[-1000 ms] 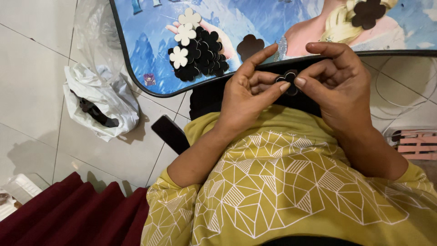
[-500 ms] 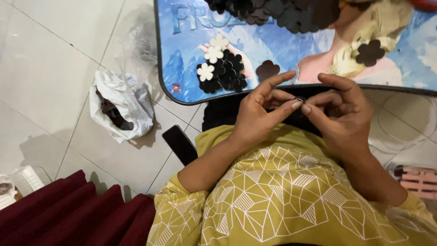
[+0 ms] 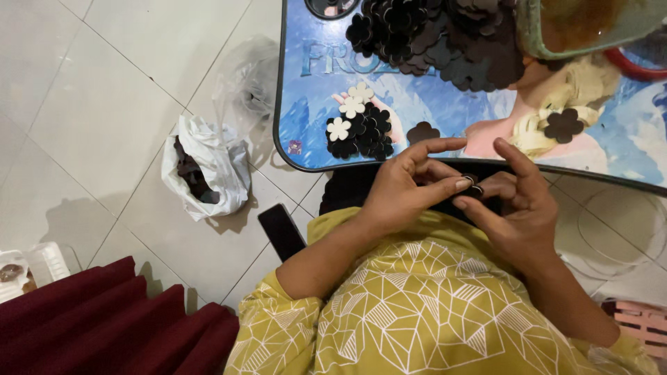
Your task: The person sits on the floor with a lap desk covered in black and white foam flower cutouts. They pick up flower pieces, press and align layered petals together to build foam flowers, and set finished flowers onto a growing pile on the desk, repeating the assembly one flower at a time.
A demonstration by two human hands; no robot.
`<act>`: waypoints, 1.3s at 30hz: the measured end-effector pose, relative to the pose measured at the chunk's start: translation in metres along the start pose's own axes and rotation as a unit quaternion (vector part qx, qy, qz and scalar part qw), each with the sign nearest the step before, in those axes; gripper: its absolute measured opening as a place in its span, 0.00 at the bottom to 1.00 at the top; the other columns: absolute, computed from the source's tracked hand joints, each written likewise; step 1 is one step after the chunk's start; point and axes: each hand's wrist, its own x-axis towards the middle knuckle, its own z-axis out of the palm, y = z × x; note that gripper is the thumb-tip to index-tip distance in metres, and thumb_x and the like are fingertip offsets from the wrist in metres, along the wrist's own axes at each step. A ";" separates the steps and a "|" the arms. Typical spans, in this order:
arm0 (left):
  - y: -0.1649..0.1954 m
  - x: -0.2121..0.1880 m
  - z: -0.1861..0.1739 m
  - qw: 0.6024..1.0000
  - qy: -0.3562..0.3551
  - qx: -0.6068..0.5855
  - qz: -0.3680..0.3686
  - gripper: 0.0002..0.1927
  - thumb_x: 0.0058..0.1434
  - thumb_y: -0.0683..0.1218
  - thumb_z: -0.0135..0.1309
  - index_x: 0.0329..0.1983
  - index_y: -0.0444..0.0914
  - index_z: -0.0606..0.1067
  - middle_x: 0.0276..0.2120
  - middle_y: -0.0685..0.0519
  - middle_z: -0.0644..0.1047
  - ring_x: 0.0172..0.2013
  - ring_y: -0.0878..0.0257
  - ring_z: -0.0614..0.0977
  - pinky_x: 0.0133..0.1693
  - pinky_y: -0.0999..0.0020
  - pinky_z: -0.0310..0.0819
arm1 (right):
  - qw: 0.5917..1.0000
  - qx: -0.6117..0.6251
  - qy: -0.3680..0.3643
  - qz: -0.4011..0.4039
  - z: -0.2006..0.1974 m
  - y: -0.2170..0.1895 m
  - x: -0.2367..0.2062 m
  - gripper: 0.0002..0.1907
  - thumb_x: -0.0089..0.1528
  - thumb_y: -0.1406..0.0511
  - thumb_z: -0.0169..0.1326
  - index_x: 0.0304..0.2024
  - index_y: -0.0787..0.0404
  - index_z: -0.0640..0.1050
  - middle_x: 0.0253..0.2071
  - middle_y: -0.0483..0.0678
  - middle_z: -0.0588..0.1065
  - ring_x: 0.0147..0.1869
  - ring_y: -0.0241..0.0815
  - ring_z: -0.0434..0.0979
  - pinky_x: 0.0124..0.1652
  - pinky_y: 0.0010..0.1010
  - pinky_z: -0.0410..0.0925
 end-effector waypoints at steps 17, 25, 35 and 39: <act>0.062 0.078 -0.133 0.778 0.282 0.495 0.263 0.27 0.69 0.48 0.65 0.69 0.42 0.70 0.55 0.46 0.81 0.58 0.51 0.80 0.58 0.58 0.76 | 0.998 0.021 0.048 -0.016 -0.022 0.004 0.004 0.35 0.67 0.79 0.59 0.74 0.64 0.63 0.49 0.52 0.78 0.55 0.37 0.79 0.56 0.24 0.71; 0.063 0.028 -0.083 0.738 0.250 0.563 0.274 0.13 0.67 0.45 0.63 0.55 0.42 0.80 0.50 0.52 0.81 0.58 0.52 0.77 0.60 0.58 0.72 | 0.984 -0.124 0.086 -0.098 -0.043 -0.019 0.027 0.23 0.72 0.79 0.61 0.67 0.70 0.70 0.54 0.53 0.76 0.55 0.40 0.81 0.58 0.27 0.72; 0.064 -0.020 -0.079 0.747 0.251 0.580 0.206 0.14 0.58 0.45 0.67 0.47 0.39 0.81 0.44 0.51 0.79 0.50 0.51 0.76 0.54 0.56 0.69 | 0.988 -0.110 0.066 -0.091 -0.028 -0.020 0.024 0.24 0.69 0.79 0.59 0.67 0.69 0.70 0.49 0.52 0.77 0.54 0.40 0.81 0.54 0.26 0.73; 0.059 -0.019 -0.082 0.744 0.252 0.583 0.207 0.14 0.56 0.45 0.67 0.46 0.39 0.81 0.45 0.52 0.80 0.51 0.51 0.77 0.54 0.56 0.69 | 0.992 -0.073 0.051 -0.091 -0.021 -0.018 0.022 0.23 0.73 0.79 0.60 0.68 0.69 0.70 0.50 0.52 0.78 0.55 0.38 0.81 0.56 0.25 0.73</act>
